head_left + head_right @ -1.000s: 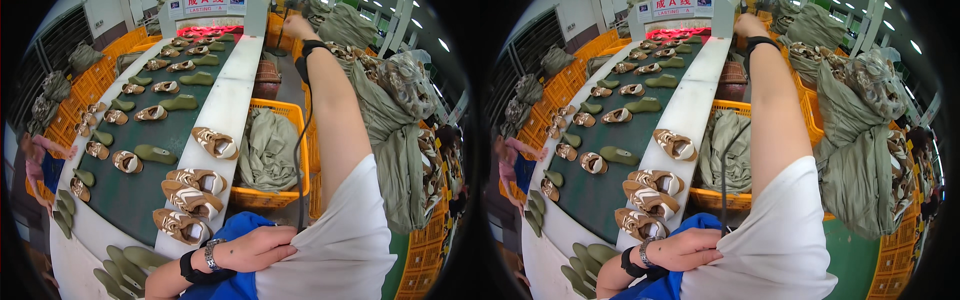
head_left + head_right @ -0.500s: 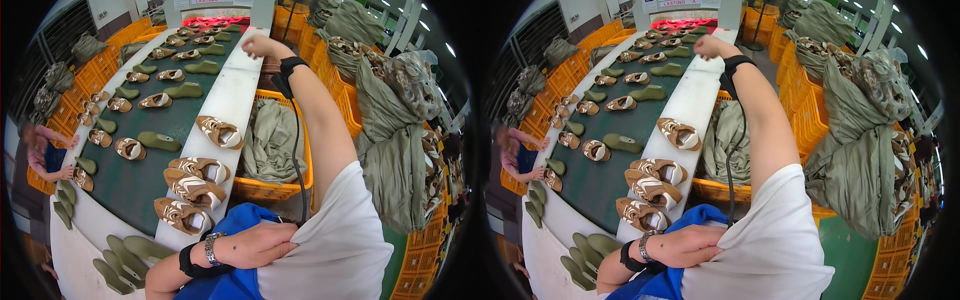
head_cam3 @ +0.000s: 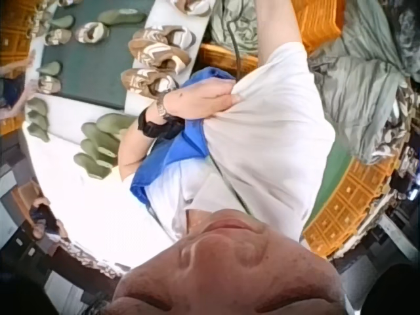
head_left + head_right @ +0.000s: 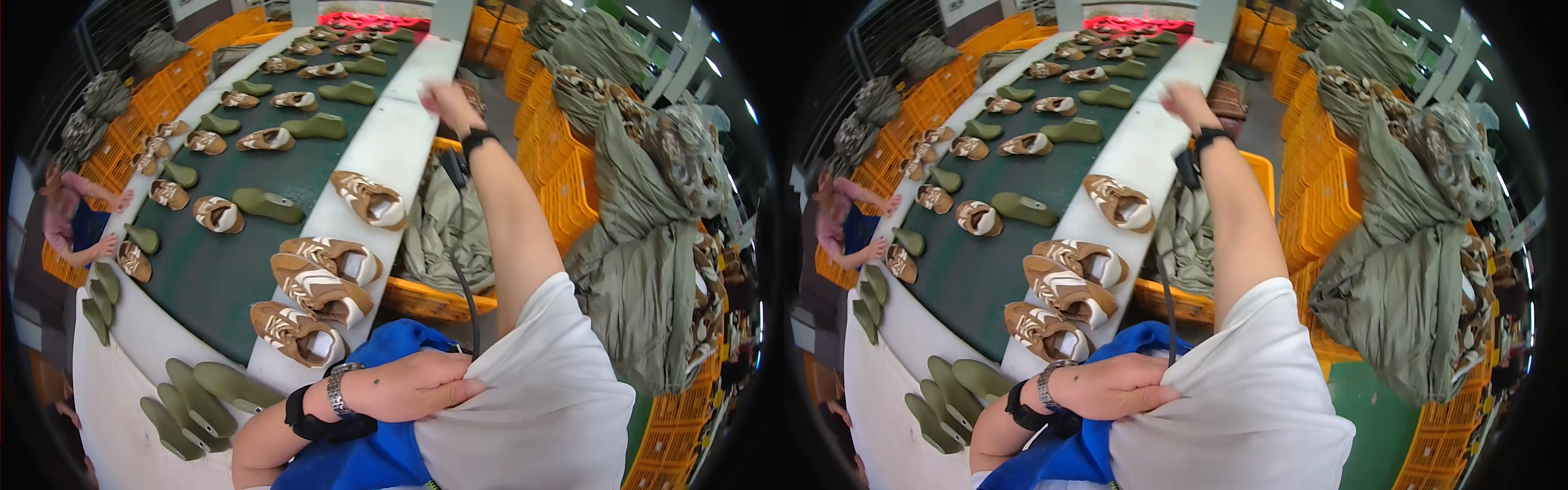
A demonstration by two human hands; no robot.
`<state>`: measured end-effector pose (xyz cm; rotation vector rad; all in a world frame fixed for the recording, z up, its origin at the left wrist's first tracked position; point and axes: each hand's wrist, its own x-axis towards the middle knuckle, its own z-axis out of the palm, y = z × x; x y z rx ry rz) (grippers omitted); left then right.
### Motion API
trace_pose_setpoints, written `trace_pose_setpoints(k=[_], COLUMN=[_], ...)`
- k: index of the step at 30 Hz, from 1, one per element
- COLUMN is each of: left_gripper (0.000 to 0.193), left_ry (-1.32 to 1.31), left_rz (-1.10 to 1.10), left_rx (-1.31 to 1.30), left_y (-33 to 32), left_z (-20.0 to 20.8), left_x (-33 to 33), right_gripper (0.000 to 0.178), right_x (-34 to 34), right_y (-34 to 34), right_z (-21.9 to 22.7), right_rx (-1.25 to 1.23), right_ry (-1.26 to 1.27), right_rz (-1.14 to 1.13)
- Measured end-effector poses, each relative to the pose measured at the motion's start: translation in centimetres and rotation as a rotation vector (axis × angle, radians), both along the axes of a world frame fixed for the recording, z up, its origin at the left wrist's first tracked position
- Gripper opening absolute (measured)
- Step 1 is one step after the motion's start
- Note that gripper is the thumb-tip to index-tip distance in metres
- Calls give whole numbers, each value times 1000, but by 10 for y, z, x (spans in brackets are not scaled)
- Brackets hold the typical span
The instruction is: Organizing shoes and placing them onto shoe lasts on a conveyor belt in a shoe factory.
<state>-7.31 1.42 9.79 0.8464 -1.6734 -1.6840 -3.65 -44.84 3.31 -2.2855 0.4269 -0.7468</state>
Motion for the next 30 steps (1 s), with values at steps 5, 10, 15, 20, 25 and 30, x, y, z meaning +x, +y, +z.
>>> trace_pose_setpoints(k=[5, 10, 15, 20, 25, 30], left_gripper=[39, 40, 35, 34, 31, 24], left_ry=[-2, -30, -27, 76, 123, 56], left_rz=[77, 12, -71, -40, 57, 151], left_rx=[-2, -59, -186, -138, -180, -177], left_y=[-1, -21, -26, -27, -39, -31], left_z=[-11, -21, -21, -28, -54, -41], left_x=[11, 11, 7, 6, -9, 1], right_gripper=[13, 11, 23, 13, 15, 14], right_x=[-66, -140, -153, -111, -39, -6], right_y=[15, 105, 189, 157, 156, 314], right_z=[-131, -294, -388, -274, -148, -1], right_rx=[-59, -150, 540, 509, 748, 636], right_ry=[459, 882, 619, 295, -115, -39], right_rz=[-385, 179, -395, -430, -169, 492])
